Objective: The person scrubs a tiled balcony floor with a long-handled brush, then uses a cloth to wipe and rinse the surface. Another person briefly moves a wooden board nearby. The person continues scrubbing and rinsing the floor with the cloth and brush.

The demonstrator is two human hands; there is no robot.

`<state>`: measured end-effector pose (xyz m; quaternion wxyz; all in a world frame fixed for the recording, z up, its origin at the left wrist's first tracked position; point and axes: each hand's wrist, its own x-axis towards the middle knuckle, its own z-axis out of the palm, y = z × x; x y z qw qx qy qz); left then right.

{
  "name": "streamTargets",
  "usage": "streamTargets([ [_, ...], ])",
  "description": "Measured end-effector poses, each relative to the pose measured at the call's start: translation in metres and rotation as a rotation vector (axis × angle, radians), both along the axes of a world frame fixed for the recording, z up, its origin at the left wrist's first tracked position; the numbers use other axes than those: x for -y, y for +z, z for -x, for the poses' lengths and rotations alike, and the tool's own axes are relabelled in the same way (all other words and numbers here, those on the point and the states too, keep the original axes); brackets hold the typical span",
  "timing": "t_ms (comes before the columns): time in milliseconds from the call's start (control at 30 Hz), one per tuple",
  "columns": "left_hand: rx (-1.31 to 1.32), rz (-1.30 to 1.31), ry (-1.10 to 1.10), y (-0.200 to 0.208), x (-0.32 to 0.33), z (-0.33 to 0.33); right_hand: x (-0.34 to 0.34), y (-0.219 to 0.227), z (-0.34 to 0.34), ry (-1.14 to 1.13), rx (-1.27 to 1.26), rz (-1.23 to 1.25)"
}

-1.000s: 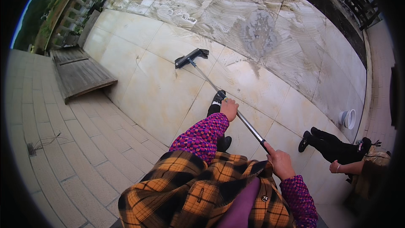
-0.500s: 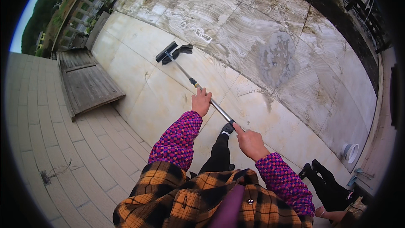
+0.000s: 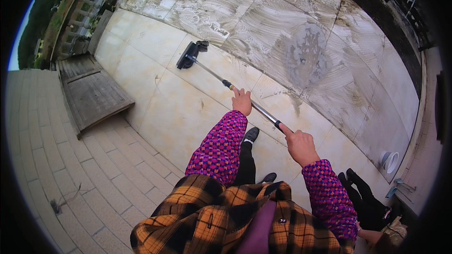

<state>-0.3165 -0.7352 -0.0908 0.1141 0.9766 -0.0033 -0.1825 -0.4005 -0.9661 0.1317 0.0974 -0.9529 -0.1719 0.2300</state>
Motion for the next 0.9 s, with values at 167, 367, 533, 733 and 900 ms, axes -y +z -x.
streamTargets([
  [167,0.050,0.082,-0.183,0.013,0.100,0.052,0.087,0.022,0.070,-0.073,-0.036,0.062],
  [367,-0.098,0.203,-0.593,0.043,0.230,0.195,0.199,0.072,0.247,-0.200,-0.162,0.109],
  [533,-0.205,0.482,-0.725,0.084,0.342,0.335,0.281,0.141,0.398,-0.353,-0.198,0.150],
  [733,-0.284,0.749,-0.924,0.131,0.464,0.459,0.334,0.242,0.512,-0.600,-0.297,0.282],
  [900,-0.397,0.879,-1.082,0.169,0.524,0.521,0.336,0.302,0.552,-0.790,-0.243,0.252],
])
